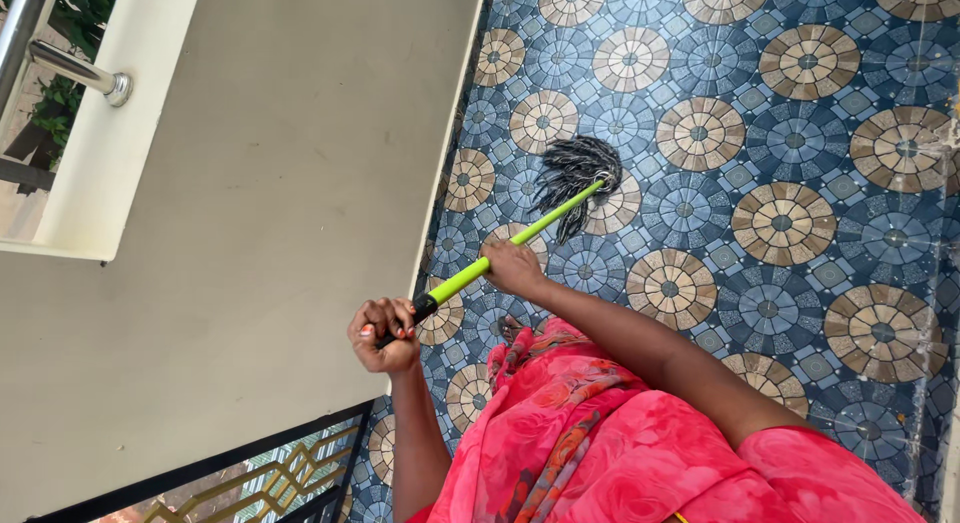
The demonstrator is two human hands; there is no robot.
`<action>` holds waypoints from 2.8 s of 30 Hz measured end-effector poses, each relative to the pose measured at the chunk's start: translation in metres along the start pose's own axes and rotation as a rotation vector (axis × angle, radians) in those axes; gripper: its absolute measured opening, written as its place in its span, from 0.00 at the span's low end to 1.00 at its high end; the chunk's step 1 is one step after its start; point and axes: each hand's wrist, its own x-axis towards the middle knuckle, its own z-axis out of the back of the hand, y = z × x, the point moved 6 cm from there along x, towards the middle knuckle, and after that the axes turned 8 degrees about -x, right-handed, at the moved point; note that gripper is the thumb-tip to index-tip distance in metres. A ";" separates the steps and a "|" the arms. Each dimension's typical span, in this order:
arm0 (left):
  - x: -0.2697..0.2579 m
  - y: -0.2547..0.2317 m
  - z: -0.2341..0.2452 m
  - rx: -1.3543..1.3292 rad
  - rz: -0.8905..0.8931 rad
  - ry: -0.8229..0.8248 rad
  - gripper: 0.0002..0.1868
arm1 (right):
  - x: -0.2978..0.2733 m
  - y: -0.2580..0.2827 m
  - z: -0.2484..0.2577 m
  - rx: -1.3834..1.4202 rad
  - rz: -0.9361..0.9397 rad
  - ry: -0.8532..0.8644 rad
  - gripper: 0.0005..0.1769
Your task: The person mops a tiled balcony floor using a string mop with a green handle, moving the mop head back and forth across the surface.
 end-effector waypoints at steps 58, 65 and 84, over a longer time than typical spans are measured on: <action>-0.084 -0.205 0.130 0.010 0.028 0.060 0.21 | -0.090 0.235 -0.083 -0.073 -0.018 0.088 0.14; -0.072 -0.070 0.043 -0.143 0.194 0.290 0.19 | -0.113 0.081 -0.023 -0.067 -0.378 -0.057 0.09; -0.157 0.033 -0.073 -0.325 0.520 0.819 0.18 | -0.313 -0.068 -0.007 -0.089 -0.747 -0.389 0.15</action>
